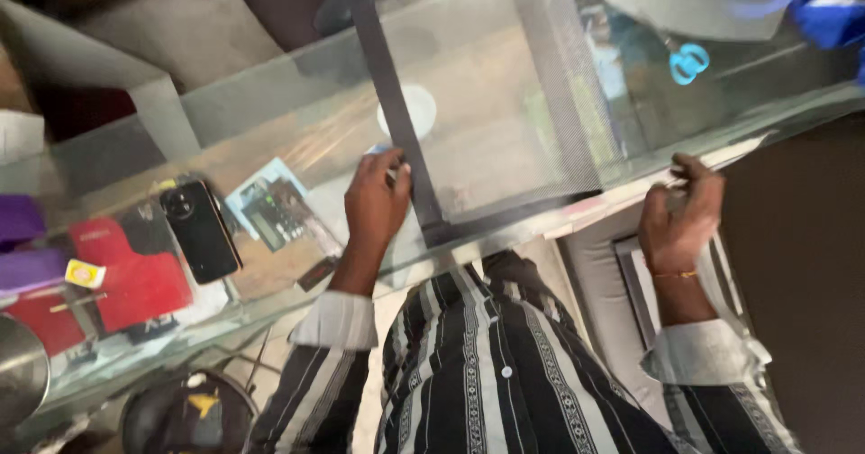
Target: The person cuts a piece of mesh screen with scissors to fit a rectangular frame, presses the mesh edges into the frame groove using a handheld roller tool, and trims the excess mesh along the frame border. They rotate the frame between sides and press the mesh down around the perimeter.
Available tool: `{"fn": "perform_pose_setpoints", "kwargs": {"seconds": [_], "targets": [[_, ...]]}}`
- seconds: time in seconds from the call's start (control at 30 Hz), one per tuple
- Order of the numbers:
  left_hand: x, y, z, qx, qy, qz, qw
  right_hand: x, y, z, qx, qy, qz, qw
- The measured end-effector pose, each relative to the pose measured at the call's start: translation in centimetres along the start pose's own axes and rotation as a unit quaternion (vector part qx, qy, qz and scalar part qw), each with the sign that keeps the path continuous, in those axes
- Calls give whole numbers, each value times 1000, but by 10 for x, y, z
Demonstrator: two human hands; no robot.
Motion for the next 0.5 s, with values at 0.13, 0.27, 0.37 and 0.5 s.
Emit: {"fn": "perform_pose_setpoints", "kwargs": {"seconds": [0.13, 0.27, 0.37, 0.5], "targets": [[9, -3, -55, -55, 89, 27, 994, -89, 19, -7, -51, -278, 30, 959], [27, 7, -79, -21, 180, 63, 981, -146, 95, -20, -270, -309, 40, 911], [31, 22, -79, -24, 169, 37, 985, -161, 125, -16, -299, -324, 36, 897], [30, 33, -78, -10, 165, 20, 986, -160, 137, -14, -319, -314, 81, 890]]}}
Point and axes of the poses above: each hand's wrist, its own z-axis towards the middle knuckle, its own y-axis out of the palm, x = y × z, the point moved 6 cm from there along z, towards the middle knuckle, and after that the axes turned 2 degrees about -y, right-handed, at the moved point
